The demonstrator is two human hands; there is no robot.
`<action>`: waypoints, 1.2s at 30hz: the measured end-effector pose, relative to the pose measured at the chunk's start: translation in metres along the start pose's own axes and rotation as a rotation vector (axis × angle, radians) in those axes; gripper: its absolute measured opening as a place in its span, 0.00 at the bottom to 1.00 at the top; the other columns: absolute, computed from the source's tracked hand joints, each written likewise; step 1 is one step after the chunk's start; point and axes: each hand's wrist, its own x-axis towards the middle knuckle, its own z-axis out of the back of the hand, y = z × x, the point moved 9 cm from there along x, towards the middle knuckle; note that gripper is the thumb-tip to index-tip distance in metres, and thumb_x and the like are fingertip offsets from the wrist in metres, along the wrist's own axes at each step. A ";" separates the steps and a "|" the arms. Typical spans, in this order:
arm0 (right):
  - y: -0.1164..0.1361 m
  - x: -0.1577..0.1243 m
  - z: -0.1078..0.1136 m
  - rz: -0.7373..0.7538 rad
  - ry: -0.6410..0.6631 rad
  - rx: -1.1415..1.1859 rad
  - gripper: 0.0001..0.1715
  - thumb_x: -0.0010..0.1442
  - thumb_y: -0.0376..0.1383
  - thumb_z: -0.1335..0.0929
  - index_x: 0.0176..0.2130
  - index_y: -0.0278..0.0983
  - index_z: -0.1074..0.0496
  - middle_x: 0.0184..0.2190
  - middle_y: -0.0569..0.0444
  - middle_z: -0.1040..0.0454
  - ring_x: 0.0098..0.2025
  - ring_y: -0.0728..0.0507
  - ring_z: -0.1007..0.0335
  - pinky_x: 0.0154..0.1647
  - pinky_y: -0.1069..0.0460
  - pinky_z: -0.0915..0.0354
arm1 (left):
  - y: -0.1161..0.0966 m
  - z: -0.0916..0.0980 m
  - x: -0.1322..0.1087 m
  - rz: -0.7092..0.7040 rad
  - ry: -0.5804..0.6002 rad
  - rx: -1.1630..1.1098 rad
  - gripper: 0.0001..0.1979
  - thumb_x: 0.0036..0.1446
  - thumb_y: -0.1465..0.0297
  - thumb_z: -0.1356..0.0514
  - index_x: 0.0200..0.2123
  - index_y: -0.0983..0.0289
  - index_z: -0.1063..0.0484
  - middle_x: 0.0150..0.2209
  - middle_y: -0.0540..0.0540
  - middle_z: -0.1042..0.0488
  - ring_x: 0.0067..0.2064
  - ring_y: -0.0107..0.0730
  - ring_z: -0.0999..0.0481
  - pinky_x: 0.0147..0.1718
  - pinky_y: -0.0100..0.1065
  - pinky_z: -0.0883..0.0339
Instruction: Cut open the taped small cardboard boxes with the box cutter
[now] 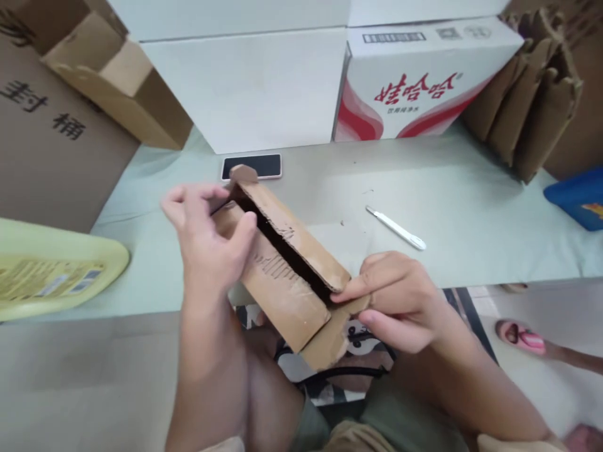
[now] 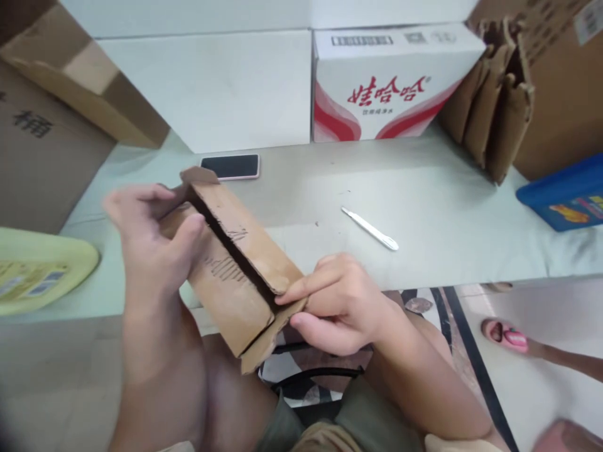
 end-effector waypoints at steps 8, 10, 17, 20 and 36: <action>-0.016 -0.006 0.020 -0.094 -0.064 -0.134 0.18 0.64 0.33 0.35 0.22 0.40 0.29 0.44 0.43 0.17 0.33 0.44 0.19 0.27 0.51 0.29 | 0.007 -0.012 0.005 0.065 0.021 0.083 0.01 0.49 0.70 0.36 0.27 0.61 0.24 0.51 0.61 0.40 0.65 0.56 0.45 0.66 0.53 0.49; -0.021 -0.008 0.025 -0.138 -0.116 -0.172 0.17 0.63 0.31 0.34 0.23 0.41 0.30 0.36 0.48 0.17 0.43 0.40 0.18 0.29 0.51 0.27 | 0.003 -0.005 0.006 0.022 -0.096 -0.060 0.02 0.48 0.71 0.37 0.26 0.61 0.28 0.43 0.59 0.37 0.61 0.49 0.40 0.66 0.48 0.49; -0.047 -0.022 0.033 -0.366 -0.425 -0.388 0.06 0.59 0.34 0.29 0.38 0.46 0.27 0.54 0.47 0.25 0.53 0.35 0.25 0.50 0.38 0.26 | 0.007 -0.005 0.002 0.110 -0.206 -0.599 0.03 0.52 0.70 0.40 0.30 0.61 0.33 0.35 0.52 0.30 0.36 0.33 0.27 0.37 0.36 0.31; -0.055 -0.026 0.030 -0.386 -0.497 -0.326 0.31 0.57 0.37 0.27 0.58 0.49 0.35 0.64 0.45 0.34 0.61 0.33 0.32 0.58 0.36 0.30 | 0.005 -0.006 0.000 0.018 -0.148 -0.449 0.11 0.54 0.69 0.33 0.41 0.58 0.29 0.45 0.52 0.28 0.46 0.35 0.25 0.49 0.38 0.31; -0.123 -0.052 -0.017 -0.913 -0.115 0.103 0.27 0.71 0.53 0.44 0.52 0.39 0.29 0.44 0.45 0.22 0.47 0.36 0.25 0.49 0.38 0.30 | 0.063 -0.002 0.003 0.185 -0.060 -0.249 0.11 0.51 0.75 0.41 0.30 0.58 0.18 0.43 0.52 0.19 0.52 0.42 0.23 0.61 0.48 0.36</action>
